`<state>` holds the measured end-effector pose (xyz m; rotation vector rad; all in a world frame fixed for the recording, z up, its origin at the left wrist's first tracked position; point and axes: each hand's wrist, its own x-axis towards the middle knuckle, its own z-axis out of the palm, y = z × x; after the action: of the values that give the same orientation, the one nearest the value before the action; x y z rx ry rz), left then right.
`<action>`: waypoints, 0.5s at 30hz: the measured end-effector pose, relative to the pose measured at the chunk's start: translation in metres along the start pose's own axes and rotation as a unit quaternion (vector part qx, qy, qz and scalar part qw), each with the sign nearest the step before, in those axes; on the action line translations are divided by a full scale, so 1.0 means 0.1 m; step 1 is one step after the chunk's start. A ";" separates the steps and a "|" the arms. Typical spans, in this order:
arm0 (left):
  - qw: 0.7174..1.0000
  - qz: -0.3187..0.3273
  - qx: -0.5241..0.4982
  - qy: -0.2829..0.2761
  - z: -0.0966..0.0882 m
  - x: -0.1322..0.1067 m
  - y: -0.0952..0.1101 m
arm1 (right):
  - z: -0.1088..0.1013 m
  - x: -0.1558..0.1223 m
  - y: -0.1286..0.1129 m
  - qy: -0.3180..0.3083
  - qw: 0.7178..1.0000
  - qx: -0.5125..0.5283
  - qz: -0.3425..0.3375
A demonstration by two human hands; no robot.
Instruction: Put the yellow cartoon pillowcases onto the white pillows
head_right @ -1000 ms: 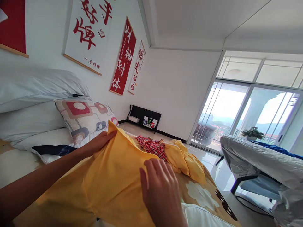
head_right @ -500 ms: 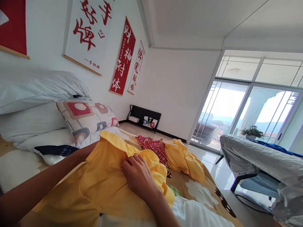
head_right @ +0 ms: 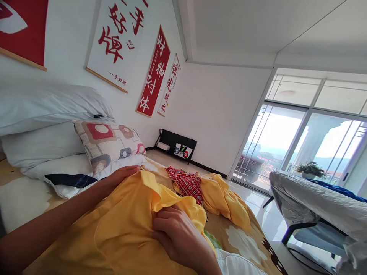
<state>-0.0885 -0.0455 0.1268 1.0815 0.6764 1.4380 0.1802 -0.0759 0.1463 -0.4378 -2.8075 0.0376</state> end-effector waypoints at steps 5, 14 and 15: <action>0.996 0.036 0.077 -0.009 0.06 0.07 0.00 | -0.04 -0.09 -0.14 -0.063 0.997 0.026 0.021; 0.956 0.099 0.277 0.006 -0.05 -0.07 -0.04 | -0.38 0.09 0.27 0.242 0.955 0.119 0.121; 0.952 0.118 0.282 0.032 -0.04 -0.06 -0.05 | -0.35 0.16 0.32 0.222 0.960 0.110 0.128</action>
<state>-0.0908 -0.0498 0.1192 1.6061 1.0741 1.5262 0.1858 -0.0408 0.1825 -0.6599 -2.2617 0.2701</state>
